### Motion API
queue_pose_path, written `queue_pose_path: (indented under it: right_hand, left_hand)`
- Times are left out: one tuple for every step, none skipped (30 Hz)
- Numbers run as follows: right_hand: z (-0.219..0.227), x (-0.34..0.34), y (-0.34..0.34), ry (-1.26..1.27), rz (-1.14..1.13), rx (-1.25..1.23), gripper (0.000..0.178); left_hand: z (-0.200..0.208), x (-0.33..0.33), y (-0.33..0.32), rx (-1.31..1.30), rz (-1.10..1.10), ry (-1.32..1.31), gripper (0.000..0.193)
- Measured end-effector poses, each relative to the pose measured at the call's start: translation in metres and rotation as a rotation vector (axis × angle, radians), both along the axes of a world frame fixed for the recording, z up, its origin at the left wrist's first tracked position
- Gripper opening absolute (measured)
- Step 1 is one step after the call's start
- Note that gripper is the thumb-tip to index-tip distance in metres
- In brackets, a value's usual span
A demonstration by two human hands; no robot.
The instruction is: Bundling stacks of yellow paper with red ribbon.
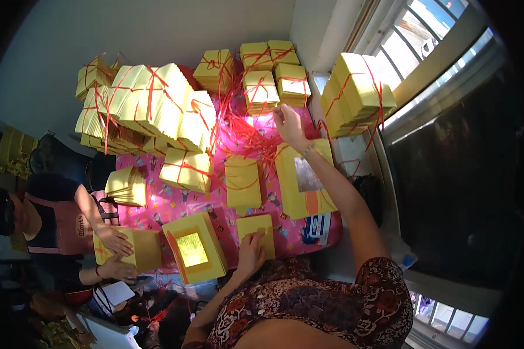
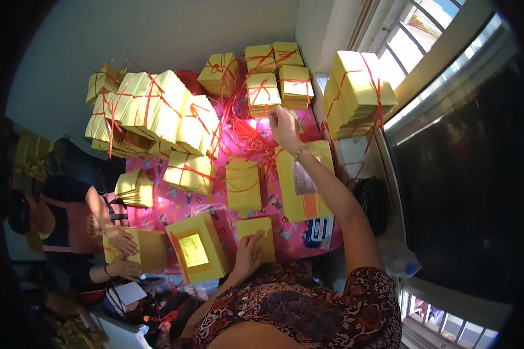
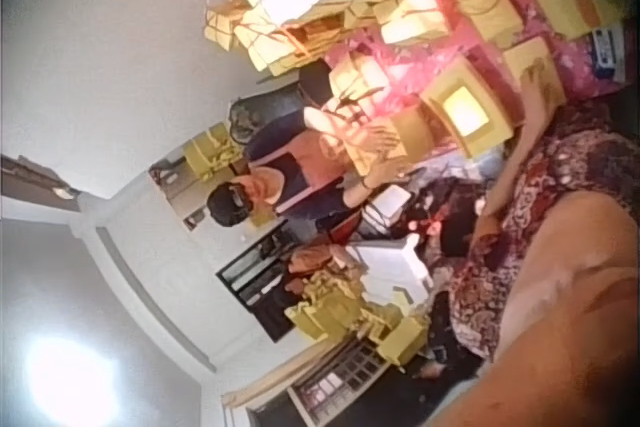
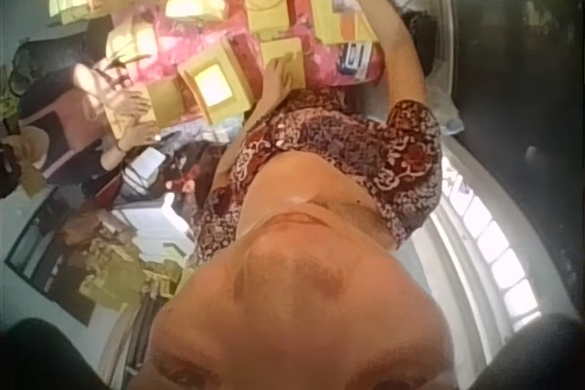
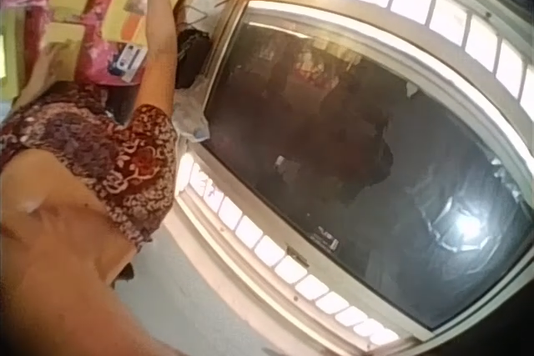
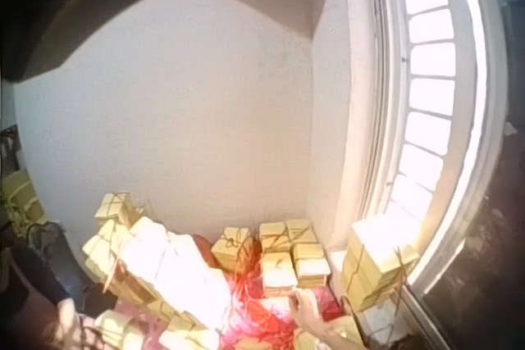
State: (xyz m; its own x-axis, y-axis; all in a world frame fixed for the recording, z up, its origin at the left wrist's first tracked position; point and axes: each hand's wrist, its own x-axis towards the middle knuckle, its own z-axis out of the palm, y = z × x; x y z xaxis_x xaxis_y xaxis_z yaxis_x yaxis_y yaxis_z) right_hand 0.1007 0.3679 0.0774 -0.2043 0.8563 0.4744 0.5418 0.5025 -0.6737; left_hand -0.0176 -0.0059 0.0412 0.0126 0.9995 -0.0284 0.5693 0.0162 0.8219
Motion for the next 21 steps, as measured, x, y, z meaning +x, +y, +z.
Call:
queue_pose_path:
  right_hand:
    - [-0.003, -0.005, 0.016, 0.004, 0.011, -0.001, 0.01]
    - [-0.006, -0.011, 0.031, -0.091, -0.01, -0.013, 0.011]
    - [-0.007, -0.015, 0.047, -0.187, -0.035, -0.024, 0.013]
    - [-0.009, -0.021, 0.063, -0.242, -0.042, -0.094, 0.015]
    - [-0.018, -0.024, 0.081, -0.241, -0.035, -0.092, 0.015]
    - [-0.028, -0.025, 0.097, -0.291, -0.069, -0.085, 0.016]
    - [-0.038, -0.025, 0.114, -0.342, -0.103, -0.08, 0.017]
    - [-0.046, -0.033, 0.128, -0.398, -0.095, -0.142, 0.018]
    - [-0.053, -0.036, 0.143, -0.396, -0.085, -0.142, 0.018]
    - [-0.06, -0.037, 0.156, -0.49, -0.088, -0.111, 0.019]
    - [-0.064, -0.045, 0.164, -0.582, -0.082, -0.082, 0.02]
    - [-0.069, -0.052, 0.172, -0.611, -0.075, -0.046, 0.024]
    - [-0.075, -0.056, 0.177, -0.658, -0.09, -0.069, 0.024]
    - [-0.078, -0.064, 0.18, -0.743, -0.077, -0.065, 0.023]
    - [-0.082, -0.065, 0.185, -0.835, -0.067, -0.06, 0.023]
    - [-0.084, -0.066, 0.194, -0.864, -0.027, -0.031, 0.025]
    - [-0.086, -0.07, 0.193, -0.92, 0.006, 0.079, 0.023]
    - [-0.088, -0.075, 0.193, -0.975, 0.031, 0.154, 0.019]
    - [-0.091, -0.074, 0.198, -0.975, 0.034, 0.234, 0.016]
    - [-0.097, -0.067, 0.207, -0.989, 0.028, 0.297, 0.015]
    - [-0.101, -0.059, 0.217, -0.891, 0.032, 0.31, 0.014]
  left_hand:
    - [0.007, -0.003, -0.001, -0.001, 0.011, 0.004, 0.045]
    - [0.012, -0.005, 0.0, -0.012, 0.035, -0.012, 0.045]
    - [0.017, -0.006, 0.002, -0.023, 0.055, -0.029, 0.045]
    - [0.021, -0.007, 0.004, -0.043, 0.074, -0.036, 0.044]
    - [0.026, -0.007, 0.006, -0.041, 0.082, -0.035, 0.044]
    - [0.031, -0.006, 0.009, -0.088, 0.107, -0.059, 0.044]
    - [0.034, -0.006, 0.012, -0.136, 0.132, -0.085, 0.043]
    - [0.035, -0.007, 0.011, -0.15, 0.145, -0.072, 0.043]
    - [0.036, -0.007, 0.013, -0.152, 0.155, -0.07, 0.043]
    - [0.035, -0.006, 0.014, -0.172, 0.164, -0.091, 0.042]
    - [0.035, -0.005, 0.015, -0.198, 0.182, -0.109, 0.042]
    - [0.033, -0.005, 0.014, -0.208, 0.198, -0.108, 0.042]
    - [0.03, -0.004, 0.013, -0.216, 0.209, -0.123, 0.042]
    - [0.028, -0.004, 0.013, -0.229, 0.226, -0.137, 0.041]
    - [0.027, -0.002, 0.014, -0.246, 0.24, -0.144, 0.041]
    - [0.025, -0.003, 0.018, -0.231, 0.234, -0.123, 0.041]
    - [0.026, -0.002, 0.016, -0.23, 0.243, -0.102, 0.041]
    - [0.025, -0.003, 0.016, -0.236, 0.258, -0.119, 0.041]
    - [0.027, -0.002, 0.02, -0.262, 0.273, -0.129, 0.041]
    - [0.028, -0.001, 0.026, -0.246, 0.265, -0.141, 0.041]
    - [0.029, 0.0, 0.029, -0.229, 0.256, -0.152, 0.041]
